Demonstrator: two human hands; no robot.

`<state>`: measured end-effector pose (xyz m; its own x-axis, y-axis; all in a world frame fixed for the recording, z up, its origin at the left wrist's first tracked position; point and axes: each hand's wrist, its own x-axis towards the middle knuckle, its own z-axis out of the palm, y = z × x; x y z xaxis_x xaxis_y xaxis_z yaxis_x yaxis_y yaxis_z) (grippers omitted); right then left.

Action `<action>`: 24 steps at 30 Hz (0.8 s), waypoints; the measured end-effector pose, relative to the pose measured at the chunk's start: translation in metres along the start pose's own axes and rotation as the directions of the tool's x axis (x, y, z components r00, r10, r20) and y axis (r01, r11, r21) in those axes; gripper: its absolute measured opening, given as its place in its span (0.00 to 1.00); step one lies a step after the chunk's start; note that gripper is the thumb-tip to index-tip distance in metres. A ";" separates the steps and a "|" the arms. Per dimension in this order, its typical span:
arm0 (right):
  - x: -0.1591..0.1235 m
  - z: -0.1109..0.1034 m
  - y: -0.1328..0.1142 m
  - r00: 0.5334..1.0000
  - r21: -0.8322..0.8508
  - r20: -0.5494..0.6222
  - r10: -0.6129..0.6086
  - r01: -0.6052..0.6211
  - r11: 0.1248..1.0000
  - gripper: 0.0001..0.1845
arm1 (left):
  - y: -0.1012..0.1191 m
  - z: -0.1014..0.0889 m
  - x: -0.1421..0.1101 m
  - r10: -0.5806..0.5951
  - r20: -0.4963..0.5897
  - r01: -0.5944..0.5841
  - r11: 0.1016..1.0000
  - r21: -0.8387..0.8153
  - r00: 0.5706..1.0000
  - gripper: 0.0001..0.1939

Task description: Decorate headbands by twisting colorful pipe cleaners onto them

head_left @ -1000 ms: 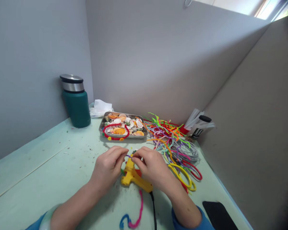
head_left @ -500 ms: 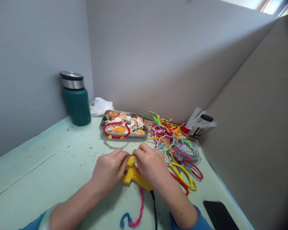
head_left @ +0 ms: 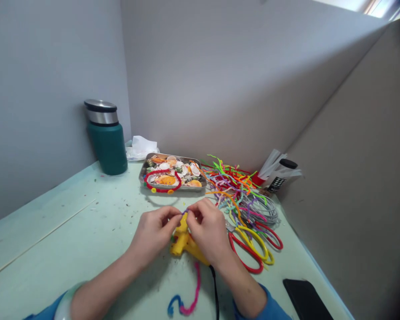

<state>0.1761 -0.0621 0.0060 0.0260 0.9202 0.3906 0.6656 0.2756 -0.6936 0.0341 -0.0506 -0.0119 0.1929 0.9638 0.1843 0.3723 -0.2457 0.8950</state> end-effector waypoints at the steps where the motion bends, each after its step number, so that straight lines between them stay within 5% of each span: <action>1: 0.000 0.002 -0.001 0.993 0.194 0.020 0.120 -0.122 0.973 0.04 | 0.001 0.001 0.001 -0.083 0.071 0.092 0.987 -0.133 0.994 0.10; 3: 0.001 0.007 -0.004 0.925 0.512 0.175 0.337 -0.378 0.771 0.05 | 0.002 0.002 0.002 -0.156 0.220 0.228 0.905 -0.359 0.963 0.12; 5: 0.002 0.008 -0.004 0.848 0.648 0.336 0.410 -0.525 0.553 0.07 | 0.001 0.002 0.004 -0.153 0.283 0.277 0.835 -0.475 0.947 0.13; 6: 0.003 0.007 -0.004 0.835 0.660 0.374 0.402 -0.545 0.517 0.08 | 0.000 0.002 0.004 -0.157 0.275 0.279 0.827 -0.488 0.948 0.13; 8: 0.005 0.002 -0.001 0.870 0.605 0.361 0.337 -0.493 0.625 0.10 | -0.001 0.001 0.005 -0.188 0.224 0.271 0.859 -0.435 0.956 0.13; 11: 0.009 -0.011 0.005 0.976 0.329 0.171 0.135 -0.186 0.926 0.09 | -0.001 -0.002 0.005 -0.154 0.094 0.173 0.953 -0.249 0.984 0.11; 13: 0.010 -0.019 0.007 0.997 0.111 0.078 -0.018 0.009 0.994 0.08 | -0.001 -0.004 0.003 -0.046 0.016 0.047 0.996 -0.072 0.999 0.10; 19: 0.007 -0.024 0.006 0.947 -0.239 0.232 -0.222 0.277 0.931 0.09 | 0.003 -0.005 -0.003 0.248 -0.021 -0.231 0.926 0.298 0.969 0.09; 24: 0.007 -0.022 0.006 0.896 -0.442 0.314 -0.313 0.430 0.788 0.09 | 0.005 -0.005 -0.001 0.137 0.015 -0.137 0.964 0.228 0.990 0.10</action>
<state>0.1971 -0.0599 0.0177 -0.4191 0.8258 0.3774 0.8647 0.4897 -0.1112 0.0307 -0.0518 -0.0056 0.2553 0.9194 0.2992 0.5394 -0.3923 0.7451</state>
